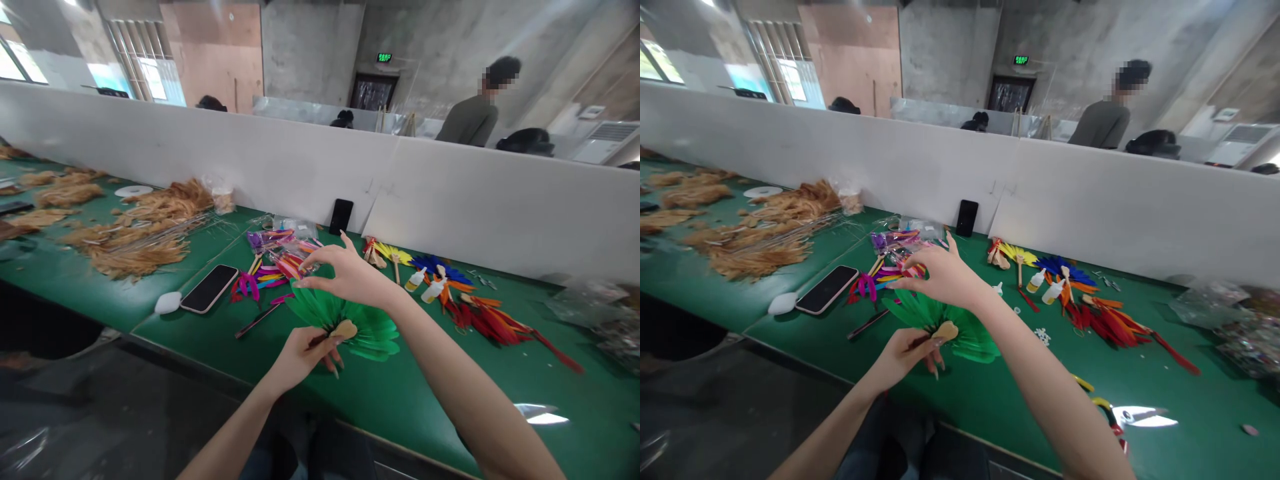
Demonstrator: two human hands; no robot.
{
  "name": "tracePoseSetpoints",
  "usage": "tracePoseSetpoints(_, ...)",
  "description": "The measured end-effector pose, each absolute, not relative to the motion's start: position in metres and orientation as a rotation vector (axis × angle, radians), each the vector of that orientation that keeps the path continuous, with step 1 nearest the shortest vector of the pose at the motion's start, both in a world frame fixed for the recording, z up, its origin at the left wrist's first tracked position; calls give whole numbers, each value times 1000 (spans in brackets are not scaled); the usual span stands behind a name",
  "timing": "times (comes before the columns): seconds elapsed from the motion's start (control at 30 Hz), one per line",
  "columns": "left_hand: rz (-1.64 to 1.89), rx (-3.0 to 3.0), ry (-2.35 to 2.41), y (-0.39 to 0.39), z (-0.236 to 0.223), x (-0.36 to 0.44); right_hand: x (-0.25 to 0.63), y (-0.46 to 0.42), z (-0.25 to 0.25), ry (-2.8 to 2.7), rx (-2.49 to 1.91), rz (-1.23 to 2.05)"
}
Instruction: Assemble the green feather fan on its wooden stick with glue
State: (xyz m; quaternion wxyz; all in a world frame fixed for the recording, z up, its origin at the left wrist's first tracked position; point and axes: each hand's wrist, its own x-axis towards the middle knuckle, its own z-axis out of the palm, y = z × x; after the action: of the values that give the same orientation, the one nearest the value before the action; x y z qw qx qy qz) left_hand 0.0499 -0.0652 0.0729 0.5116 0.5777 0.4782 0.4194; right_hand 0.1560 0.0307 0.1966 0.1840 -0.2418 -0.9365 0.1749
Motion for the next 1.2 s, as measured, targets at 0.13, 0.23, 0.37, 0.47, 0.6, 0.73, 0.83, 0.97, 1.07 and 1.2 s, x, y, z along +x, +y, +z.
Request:
tracePoseSetpoints(0.13,1010,1366,1136,-64,71,50,152,29,194,-2692,-635,462)
tracePoseSetpoints(0.23,1013,1367,1134,-64,68,50,149,30,191,-2726,-626,439)
tracePoseSetpoints(0.37,1011,1354,1131,-64,67,50,148,32,190,-2731,-621,448)
tracePoseSetpoints(0.47,998,1357,1156,-65,69,50,150,32,192,-2727,-631,460)
tracePoseSetpoints(0.6,993,1380,1167,-65,68,50,153,32,194,-2727,-651,461)
tracePoseSetpoints(0.73,995,1356,1154,-65,66,49,155,33,194,-2717,-663,469)
tracePoseSetpoints(0.83,990,1373,1155,-65,67,49,156,34,194,-2716,-668,472)
tracePoseSetpoints(0.97,975,1412,1164,-66,69,50,154,34,192,-2687,-695,451)
tracePoseSetpoints(1.07,969,1417,1160,-65,68,52,147,34,191,-2680,-711,451)
tracePoseSetpoints(1.2,966,1404,1143,-65,66,53,136,35,189,-2778,-720,447)
